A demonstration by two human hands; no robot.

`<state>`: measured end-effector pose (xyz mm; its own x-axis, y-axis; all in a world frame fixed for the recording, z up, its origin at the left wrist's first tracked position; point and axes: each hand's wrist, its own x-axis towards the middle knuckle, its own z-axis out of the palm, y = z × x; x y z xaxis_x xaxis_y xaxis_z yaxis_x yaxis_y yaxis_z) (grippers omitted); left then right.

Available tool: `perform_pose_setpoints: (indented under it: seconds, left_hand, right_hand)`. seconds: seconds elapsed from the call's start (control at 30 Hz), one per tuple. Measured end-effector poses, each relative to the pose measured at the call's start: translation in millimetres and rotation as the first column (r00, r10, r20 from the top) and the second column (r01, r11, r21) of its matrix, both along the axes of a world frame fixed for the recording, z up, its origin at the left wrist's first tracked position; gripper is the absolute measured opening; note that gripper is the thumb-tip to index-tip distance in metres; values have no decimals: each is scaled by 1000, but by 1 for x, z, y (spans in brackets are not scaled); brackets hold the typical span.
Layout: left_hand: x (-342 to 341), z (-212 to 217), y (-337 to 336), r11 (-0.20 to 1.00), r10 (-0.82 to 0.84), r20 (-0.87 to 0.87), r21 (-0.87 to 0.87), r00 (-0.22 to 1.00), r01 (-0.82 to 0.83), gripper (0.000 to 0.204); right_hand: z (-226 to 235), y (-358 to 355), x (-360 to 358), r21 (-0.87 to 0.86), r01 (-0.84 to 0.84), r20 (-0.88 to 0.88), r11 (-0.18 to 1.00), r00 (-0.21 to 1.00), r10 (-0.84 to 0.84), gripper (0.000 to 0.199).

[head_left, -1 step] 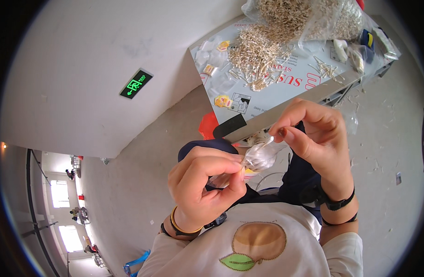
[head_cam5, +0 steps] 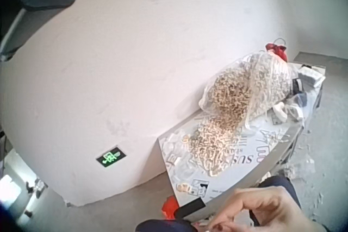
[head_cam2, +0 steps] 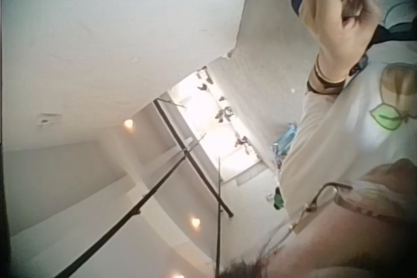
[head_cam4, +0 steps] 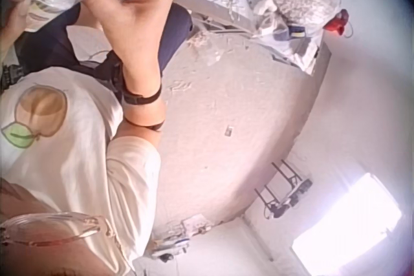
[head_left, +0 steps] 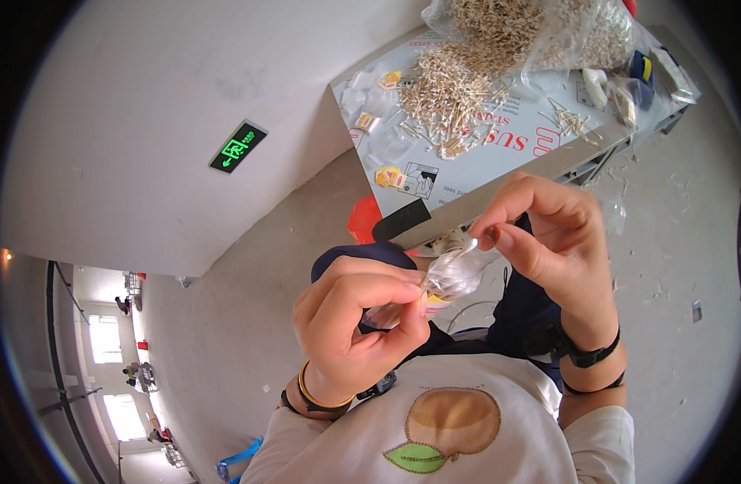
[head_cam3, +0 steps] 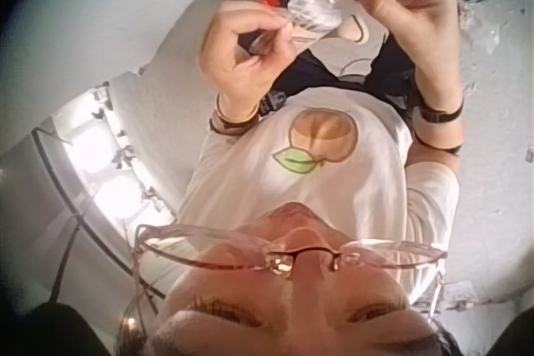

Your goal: Packing cotton swabs into individual plastic bags.

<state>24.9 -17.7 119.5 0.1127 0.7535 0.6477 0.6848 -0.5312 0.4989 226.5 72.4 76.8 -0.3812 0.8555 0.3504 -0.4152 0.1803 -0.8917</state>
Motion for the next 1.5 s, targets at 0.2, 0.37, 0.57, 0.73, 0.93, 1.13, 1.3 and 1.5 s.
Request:
perform_pose_setpoints:
  seconds: [0.2,0.37,0.57,0.73,0.93,1.13,1.3,1.5]
  left_hand:
    - [0,1,2,1000,-18,-3,-4,1000,18,26]
    - [2,2,4,1000,-22,-13,-19,1000,22,25]
    - [0,-3,10,998,-44,0,-45,999,44,22]
    - [-8,-16,13,987,-45,144,-148,988,67,18]
    - [-7,-30,24,957,-35,331,-262,943,127,17]
    - [-6,-39,30,922,-40,572,-295,820,250,17]
    - [-18,-49,29,937,12,556,-296,831,185,16]
    - [-29,-63,34,911,69,570,-370,819,181,14]
  right_hand:
    - [3,0,-1,128,-24,18,991,1000,22,12]
    - [-3,2,1,164,-33,13,986,999,32,16]
    - [-13,11,3,65,-35,-103,997,994,42,13]
    - [-21,14,-2,-82,-75,-258,994,965,52,10]
    - [-26,18,-8,4,-35,-245,999,969,35,10]
    - [-20,21,-12,-28,25,-286,999,958,-32,11]
    - [-37,66,17,-151,326,-421,933,833,-359,8]
    - [-220,158,122,-539,652,-4,533,631,-776,9]
